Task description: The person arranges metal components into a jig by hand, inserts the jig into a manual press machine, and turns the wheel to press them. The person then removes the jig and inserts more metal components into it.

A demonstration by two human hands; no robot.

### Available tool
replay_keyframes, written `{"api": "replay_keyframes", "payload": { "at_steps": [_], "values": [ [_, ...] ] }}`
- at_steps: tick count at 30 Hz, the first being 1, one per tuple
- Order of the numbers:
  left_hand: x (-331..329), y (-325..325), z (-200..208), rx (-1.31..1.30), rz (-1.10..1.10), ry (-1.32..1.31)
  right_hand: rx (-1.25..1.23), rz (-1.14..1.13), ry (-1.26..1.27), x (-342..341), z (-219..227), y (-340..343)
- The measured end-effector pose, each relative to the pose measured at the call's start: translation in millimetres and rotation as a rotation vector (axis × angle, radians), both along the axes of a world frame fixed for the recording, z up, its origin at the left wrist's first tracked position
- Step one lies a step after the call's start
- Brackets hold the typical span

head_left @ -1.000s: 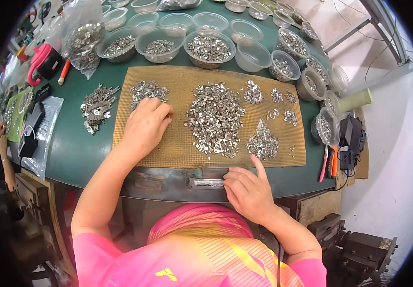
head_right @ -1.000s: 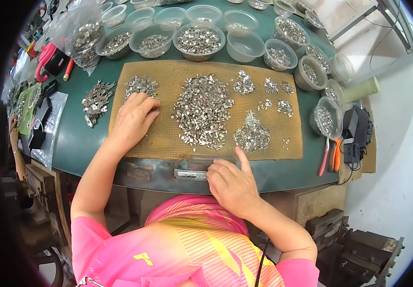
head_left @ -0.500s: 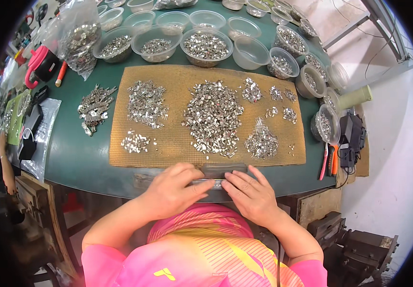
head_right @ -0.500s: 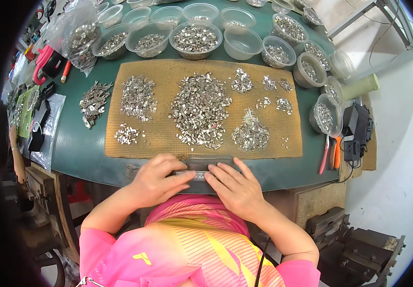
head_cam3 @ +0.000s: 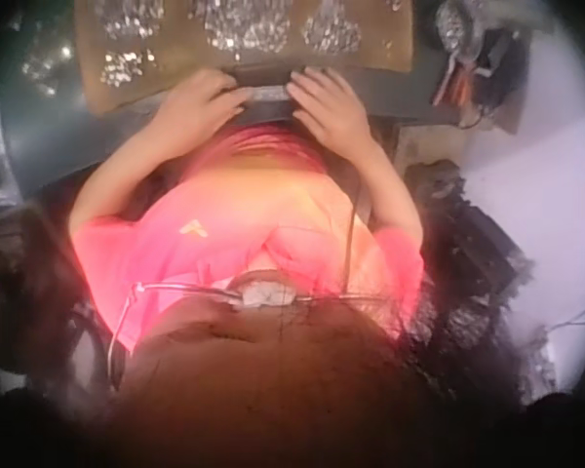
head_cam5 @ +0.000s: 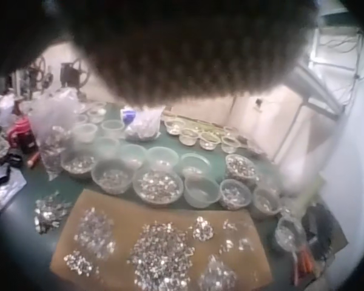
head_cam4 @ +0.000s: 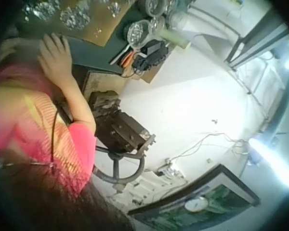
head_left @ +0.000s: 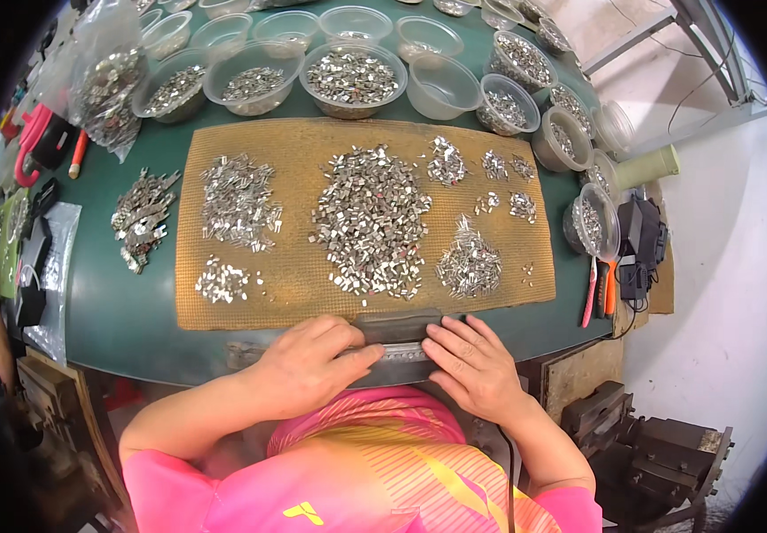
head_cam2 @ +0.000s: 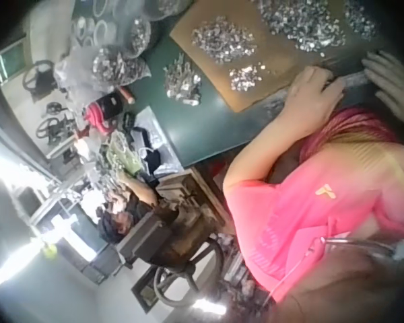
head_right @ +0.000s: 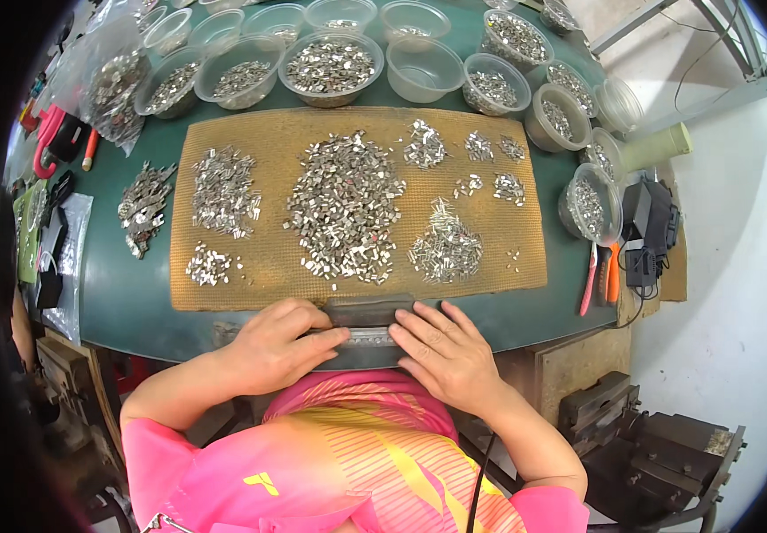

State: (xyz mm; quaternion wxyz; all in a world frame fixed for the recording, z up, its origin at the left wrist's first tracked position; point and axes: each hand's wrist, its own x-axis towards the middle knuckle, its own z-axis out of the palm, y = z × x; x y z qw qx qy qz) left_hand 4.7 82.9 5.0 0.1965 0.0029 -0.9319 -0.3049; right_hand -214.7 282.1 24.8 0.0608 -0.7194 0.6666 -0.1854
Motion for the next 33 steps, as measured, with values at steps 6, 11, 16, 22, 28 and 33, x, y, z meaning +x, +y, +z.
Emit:
{"api": "replay_keyframes", "payload": {
  "at_steps": [6,11,16,22,28,33],
  "values": [
    [-10.0,-27.2,16.8,-0.076,-0.126,-0.116,0.070,-0.177,-0.309,-17.5,7.3,12.8],
    [-11.0,-27.3,8.5,-0.161,-0.119,-0.189,0.142,-0.201,-0.327,-21.4,11.9,12.7],
    [-17.4,-16.1,9.0,-0.161,-0.102,-0.160,0.115,-0.195,-0.287,-23.3,5.4,21.4],
    [-53.7,4.4,19.4,-0.130,-0.137,-0.109,0.066,-0.318,-0.339,-25.5,11.7,68.1],
    [-144.6,43.6,39.2,-0.146,-0.368,-0.058,-0.154,-0.680,-0.544,-10.4,12.5,156.6],
    [-233.2,131.6,68.9,-0.167,-0.677,0.035,-0.322,-1.113,-0.567,28.5,32.6,248.1]
  ]
}}
